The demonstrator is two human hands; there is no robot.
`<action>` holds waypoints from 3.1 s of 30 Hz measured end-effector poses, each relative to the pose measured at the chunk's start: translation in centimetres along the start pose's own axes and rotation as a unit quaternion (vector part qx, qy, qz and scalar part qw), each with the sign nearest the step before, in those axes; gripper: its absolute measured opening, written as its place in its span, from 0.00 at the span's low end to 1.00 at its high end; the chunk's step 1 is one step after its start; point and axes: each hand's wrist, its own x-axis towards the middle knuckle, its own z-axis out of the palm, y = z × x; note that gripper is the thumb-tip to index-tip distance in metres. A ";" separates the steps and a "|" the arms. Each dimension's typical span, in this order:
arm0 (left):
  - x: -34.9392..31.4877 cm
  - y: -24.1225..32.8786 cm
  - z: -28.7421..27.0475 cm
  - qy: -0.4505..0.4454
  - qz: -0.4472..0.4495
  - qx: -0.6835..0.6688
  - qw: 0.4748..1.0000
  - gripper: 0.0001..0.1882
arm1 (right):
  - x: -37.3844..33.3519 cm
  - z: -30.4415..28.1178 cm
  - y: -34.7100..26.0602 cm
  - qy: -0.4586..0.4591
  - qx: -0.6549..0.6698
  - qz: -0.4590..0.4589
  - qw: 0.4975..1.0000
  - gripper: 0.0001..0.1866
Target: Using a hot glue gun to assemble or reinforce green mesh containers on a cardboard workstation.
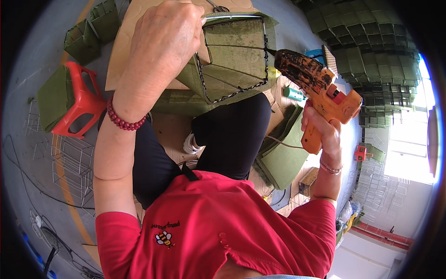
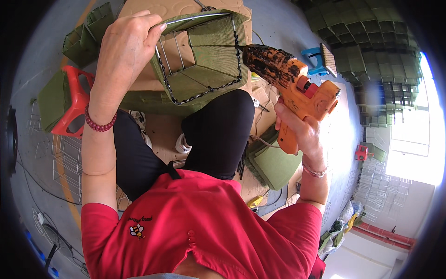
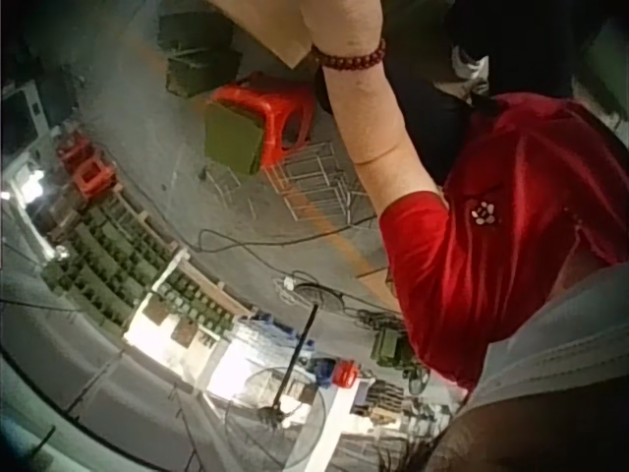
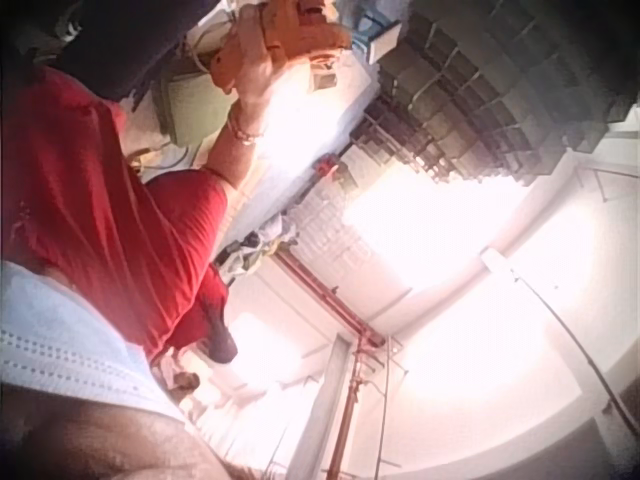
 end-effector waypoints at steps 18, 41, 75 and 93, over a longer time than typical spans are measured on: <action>0.0 1.0 0.0 -0.007 -0.013 0.006 1.000 0.07 | -1.5 0.8 2.7 0.010 -0.300 -0.120 0.946 0.18; -0.1 1.2 -0.5 -0.008 0.005 -0.013 1.000 0.09 | -1.9 3.4 2.6 0.050 -0.339 -0.200 0.918 0.14; -0.4 1.8 -1.1 -0.019 -0.004 -0.006 1.000 0.10 | -2.4 4.0 3.3 0.073 -0.344 -0.148 0.924 0.11; -0.4 1.6 -0.9 -0.016 0.001 0.003 1.000 0.10 | -2.4 4.1 3.6 0.079 -0.305 -0.028 0.949 0.14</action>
